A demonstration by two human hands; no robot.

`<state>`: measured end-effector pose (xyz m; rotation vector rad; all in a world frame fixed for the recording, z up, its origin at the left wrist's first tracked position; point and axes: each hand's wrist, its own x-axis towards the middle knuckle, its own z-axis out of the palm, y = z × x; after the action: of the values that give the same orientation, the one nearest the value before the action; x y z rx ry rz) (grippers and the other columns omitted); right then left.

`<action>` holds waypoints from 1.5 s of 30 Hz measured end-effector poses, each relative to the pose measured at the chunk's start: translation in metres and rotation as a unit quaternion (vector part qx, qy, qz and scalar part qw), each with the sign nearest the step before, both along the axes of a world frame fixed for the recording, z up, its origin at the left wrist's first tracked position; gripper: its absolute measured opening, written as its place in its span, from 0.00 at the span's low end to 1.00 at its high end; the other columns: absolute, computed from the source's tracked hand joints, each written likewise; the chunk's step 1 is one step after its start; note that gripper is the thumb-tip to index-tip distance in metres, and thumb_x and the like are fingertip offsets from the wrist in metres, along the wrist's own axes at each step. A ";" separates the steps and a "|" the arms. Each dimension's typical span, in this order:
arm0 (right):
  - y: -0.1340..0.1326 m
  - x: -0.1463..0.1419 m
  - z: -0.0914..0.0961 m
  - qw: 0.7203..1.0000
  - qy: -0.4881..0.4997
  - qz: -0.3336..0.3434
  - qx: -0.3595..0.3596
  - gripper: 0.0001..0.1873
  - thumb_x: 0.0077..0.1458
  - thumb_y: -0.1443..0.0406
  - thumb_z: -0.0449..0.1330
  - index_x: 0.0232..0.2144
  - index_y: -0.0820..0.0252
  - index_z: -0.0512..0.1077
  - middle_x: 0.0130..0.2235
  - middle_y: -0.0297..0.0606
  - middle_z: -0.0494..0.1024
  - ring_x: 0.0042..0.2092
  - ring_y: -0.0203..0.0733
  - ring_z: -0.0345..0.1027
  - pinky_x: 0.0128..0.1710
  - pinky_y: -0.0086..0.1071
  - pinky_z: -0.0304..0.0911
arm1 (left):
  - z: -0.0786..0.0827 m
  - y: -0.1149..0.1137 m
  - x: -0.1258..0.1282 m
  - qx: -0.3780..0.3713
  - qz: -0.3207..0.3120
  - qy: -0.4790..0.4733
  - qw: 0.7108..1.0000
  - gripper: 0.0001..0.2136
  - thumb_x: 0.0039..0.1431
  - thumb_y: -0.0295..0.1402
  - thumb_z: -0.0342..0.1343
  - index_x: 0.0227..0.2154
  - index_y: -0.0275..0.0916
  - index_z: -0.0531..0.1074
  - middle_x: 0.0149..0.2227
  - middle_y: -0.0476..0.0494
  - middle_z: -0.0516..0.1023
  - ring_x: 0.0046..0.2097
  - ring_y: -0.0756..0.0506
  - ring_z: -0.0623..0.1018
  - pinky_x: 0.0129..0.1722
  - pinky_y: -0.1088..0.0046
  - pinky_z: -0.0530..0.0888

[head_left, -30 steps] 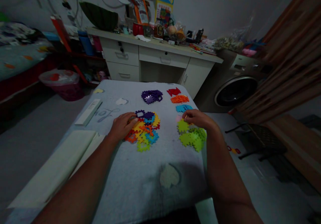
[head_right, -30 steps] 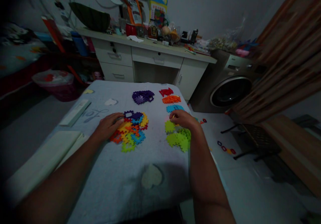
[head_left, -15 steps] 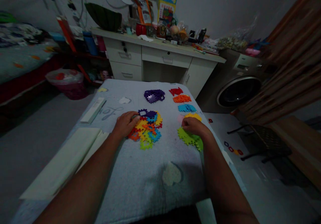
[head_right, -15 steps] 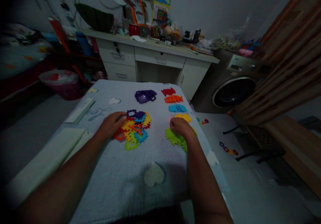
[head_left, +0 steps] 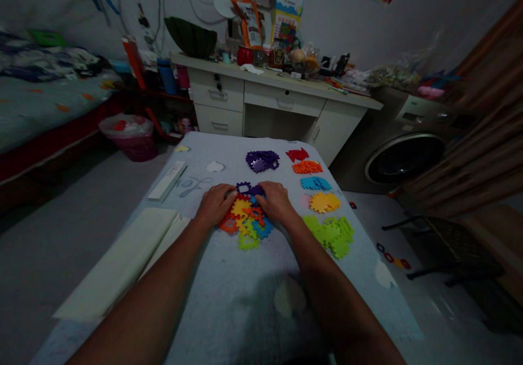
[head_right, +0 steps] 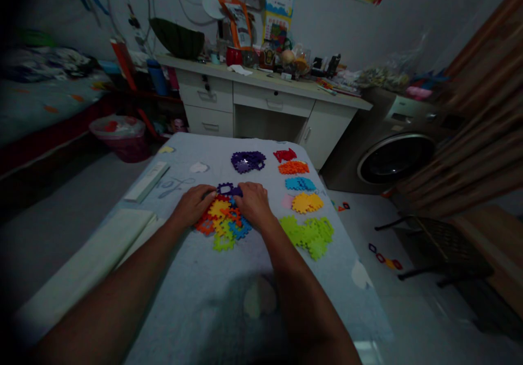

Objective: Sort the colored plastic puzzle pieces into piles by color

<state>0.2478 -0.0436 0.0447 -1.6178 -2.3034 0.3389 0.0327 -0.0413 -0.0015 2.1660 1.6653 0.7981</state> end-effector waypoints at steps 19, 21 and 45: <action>0.063 -0.001 -0.014 0.981 0.175 -0.049 0.061 0.11 0.45 0.71 0.61 0.35 0.58 0.71 0.40 0.35 0.75 0.43 0.41 0.66 0.49 0.35 0.60 | -0.002 -0.004 0.003 -0.002 -0.035 0.050 0.998 0.22 0.66 0.50 0.42 0.53 0.47 0.72 0.61 0.43 0.70 0.62 0.38 0.66 0.57 0.52 0.61; 0.082 -0.001 -0.012 0.975 0.194 -0.082 0.073 0.09 0.45 0.70 0.60 0.33 0.58 0.70 0.37 0.34 0.74 0.41 0.40 0.66 0.47 0.34 0.61 | -0.001 -0.005 0.003 -0.002 -0.032 0.051 0.998 0.22 0.66 0.50 0.42 0.53 0.47 0.72 0.61 0.43 0.70 0.62 0.37 0.66 0.57 0.51 0.61; 0.122 -0.006 0.005 0.982 0.103 -0.135 0.085 0.09 0.53 0.66 0.59 0.38 0.57 0.75 0.48 0.40 0.75 0.53 0.47 0.63 0.55 0.43 0.56 | -0.009 0.002 0.001 0.020 0.060 -0.086 0.994 0.19 0.61 0.34 0.41 0.47 0.37 0.74 0.49 0.38 0.78 0.53 0.40 0.74 0.57 0.58 0.68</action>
<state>0.2416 0.0787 0.0494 -1.6934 -1.8788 0.2272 0.0340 -0.0391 -0.0101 1.9758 1.7164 1.0288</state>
